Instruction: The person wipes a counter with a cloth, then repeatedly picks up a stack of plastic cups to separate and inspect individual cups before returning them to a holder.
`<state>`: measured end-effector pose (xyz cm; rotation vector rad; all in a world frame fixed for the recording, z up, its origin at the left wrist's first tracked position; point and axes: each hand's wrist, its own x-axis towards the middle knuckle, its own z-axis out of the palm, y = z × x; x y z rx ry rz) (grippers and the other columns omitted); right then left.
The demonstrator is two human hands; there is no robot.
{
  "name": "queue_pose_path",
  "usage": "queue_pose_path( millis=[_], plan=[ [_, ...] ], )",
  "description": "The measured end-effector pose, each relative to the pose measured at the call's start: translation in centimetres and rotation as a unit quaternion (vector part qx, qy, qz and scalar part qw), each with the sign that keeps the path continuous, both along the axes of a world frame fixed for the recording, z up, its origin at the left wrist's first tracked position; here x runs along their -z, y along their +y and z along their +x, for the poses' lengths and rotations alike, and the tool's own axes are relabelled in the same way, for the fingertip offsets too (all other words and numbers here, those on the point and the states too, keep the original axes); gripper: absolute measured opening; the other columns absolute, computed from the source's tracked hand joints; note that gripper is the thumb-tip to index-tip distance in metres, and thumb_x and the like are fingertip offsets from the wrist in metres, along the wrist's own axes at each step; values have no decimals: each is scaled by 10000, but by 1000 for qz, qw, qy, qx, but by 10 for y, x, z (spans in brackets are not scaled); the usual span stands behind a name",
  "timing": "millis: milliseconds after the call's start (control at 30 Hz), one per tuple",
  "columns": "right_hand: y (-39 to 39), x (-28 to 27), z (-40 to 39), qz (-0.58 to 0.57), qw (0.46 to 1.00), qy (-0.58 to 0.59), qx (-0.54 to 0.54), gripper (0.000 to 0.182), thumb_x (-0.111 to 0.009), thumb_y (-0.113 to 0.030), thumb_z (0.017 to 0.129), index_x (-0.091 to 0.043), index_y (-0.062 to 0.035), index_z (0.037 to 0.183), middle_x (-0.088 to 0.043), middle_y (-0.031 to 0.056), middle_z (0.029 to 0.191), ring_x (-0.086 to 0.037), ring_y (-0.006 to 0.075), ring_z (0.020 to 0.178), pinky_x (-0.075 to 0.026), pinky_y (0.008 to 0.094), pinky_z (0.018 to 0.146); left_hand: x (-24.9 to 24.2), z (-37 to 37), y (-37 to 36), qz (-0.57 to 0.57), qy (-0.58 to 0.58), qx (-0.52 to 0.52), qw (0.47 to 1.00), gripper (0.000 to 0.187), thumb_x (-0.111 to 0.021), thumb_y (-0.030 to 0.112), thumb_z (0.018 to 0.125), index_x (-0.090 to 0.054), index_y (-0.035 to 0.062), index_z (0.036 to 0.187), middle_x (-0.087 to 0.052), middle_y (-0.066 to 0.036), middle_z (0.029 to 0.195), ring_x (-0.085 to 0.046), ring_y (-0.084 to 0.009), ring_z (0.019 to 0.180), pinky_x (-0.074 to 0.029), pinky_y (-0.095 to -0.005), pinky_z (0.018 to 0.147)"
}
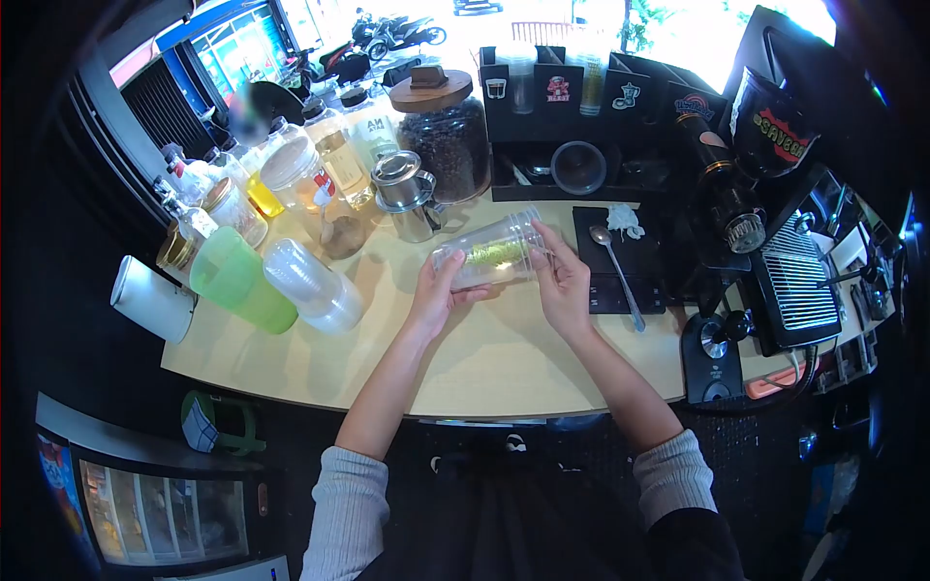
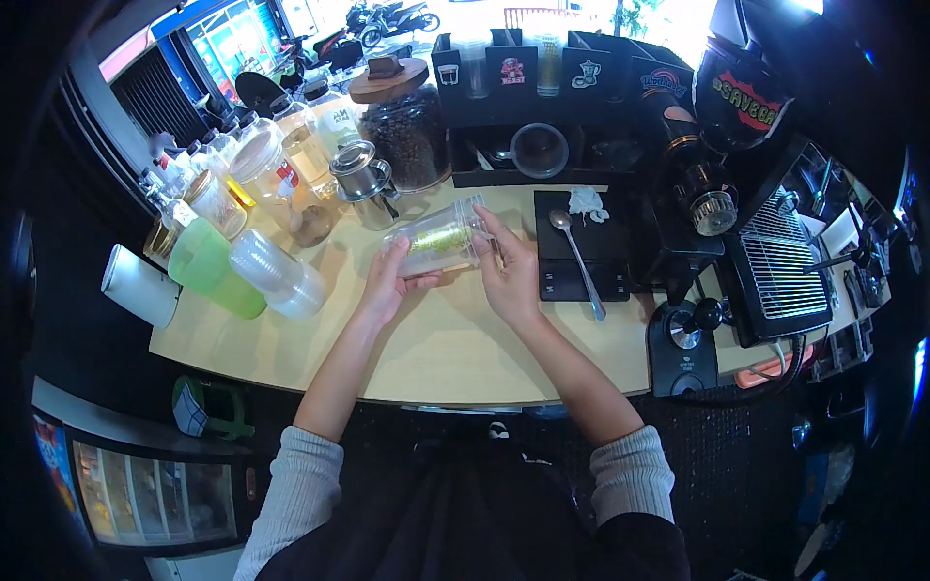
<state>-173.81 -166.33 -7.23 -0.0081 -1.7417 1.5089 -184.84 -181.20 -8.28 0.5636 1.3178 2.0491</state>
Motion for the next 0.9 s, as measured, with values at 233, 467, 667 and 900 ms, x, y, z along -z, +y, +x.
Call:
queue_pose_path(
  millis=[233,467,667,900],
  plan=[
    [-4,-6,5,17,1000,-18,-3,348,-486,-60,926,-488,-42,1274,-604,104,1082,-546,109,969,-455,249,831,3,1,1,-7,20,-27,999,489,-534,342,898,-350,-20,1170,-551,-192,1051,-656,-283,805,-595,-308,612],
    [-12,-1,6,-25,997,-14,-65,345,-481,-48,920,-484,-21,1264,-592,99,1062,-558,115,940,-459,260,819,6,-1,0,-30,34,2,999,451,-525,346,904,-365,18,1169,-562,-155,1041,-648,-208,784,-566,-279,595],
    [-9,-1,2,54,998,-12,-38,470,-468,-31,919,-325,-41,1367,-557,142,1120,-567,156,960,-439,263,839,17,-3,5,14,61,-83,995,396,-580,300,883,-416,73,1163,-561,-68,1038,-576,-139,899,-489,-285,741],
    [-24,-6,11,-64,987,-25,-147,637,-469,-7,910,-79,-76,1410,-458,180,1237,-537,191,1062,-423,302,912,-7,16,30,55,8,-89,994,473,-687,251,811,-465,35,1168,-552,-73,1083,-563,-148,970,-480,-294,797]
  ],
)
